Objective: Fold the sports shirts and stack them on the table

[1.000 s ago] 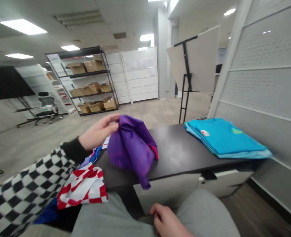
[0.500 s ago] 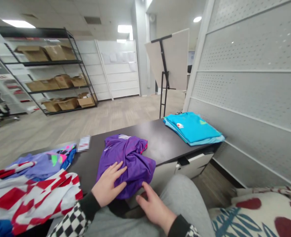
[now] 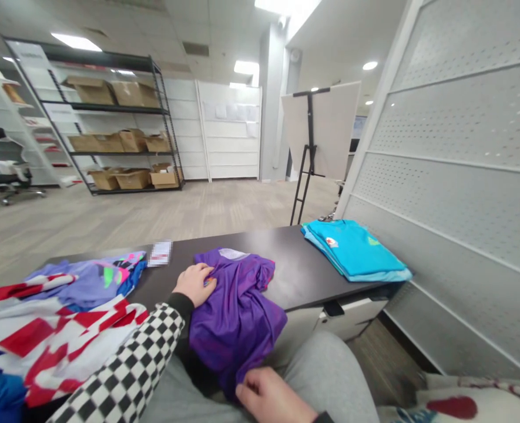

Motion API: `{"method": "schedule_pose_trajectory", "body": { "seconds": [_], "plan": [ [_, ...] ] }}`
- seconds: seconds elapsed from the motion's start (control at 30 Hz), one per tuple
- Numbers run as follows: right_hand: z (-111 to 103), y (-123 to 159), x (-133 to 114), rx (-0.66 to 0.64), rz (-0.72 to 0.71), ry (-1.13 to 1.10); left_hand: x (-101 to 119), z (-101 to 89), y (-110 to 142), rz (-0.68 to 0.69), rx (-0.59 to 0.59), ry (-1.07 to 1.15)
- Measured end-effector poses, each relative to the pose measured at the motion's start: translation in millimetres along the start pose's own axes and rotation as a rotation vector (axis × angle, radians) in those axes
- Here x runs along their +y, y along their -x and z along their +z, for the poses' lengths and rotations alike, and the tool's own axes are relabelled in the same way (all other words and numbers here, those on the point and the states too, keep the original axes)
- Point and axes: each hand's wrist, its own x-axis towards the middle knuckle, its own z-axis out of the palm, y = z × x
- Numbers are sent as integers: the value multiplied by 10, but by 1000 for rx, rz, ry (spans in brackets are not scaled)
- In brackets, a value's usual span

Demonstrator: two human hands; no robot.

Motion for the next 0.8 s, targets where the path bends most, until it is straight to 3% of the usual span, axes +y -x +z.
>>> {"method": "schedule_pose_trajectory", "body": {
  "seconds": [0.1, 0.17, 0.27, 0.33, 0.43, 0.5, 0.67, 0.8],
  "plan": [
    [-100, 67, -94, 80, -42, -29, 0, 85, 119, 153, -8, 117],
    [-216, 96, -248, 193, -52, -70, -15, 85, 172, 192, 55, 207],
    [-402, 48, -605, 349, -128, -72, -49, 57, 159, -19, 170, 176],
    [-478, -62, -850, 388, -230, 10, -52, 69, 119, -154, 151, 86],
    [-476, -293, -1085, 392, -331, 229, -24, 131, 69, -181, 89, -17],
    [-419, -432, -1130, 378, -300, 379, -15, 160, 52, -184, 85, 2],
    [-346, -546, -1032, 360, -150, 560, -90, 88, 118, -65, 136, 355],
    [-520, -493, -969, 384, -70, 563, -27, 56, 387, -76, 214, 846]
  ]
}}
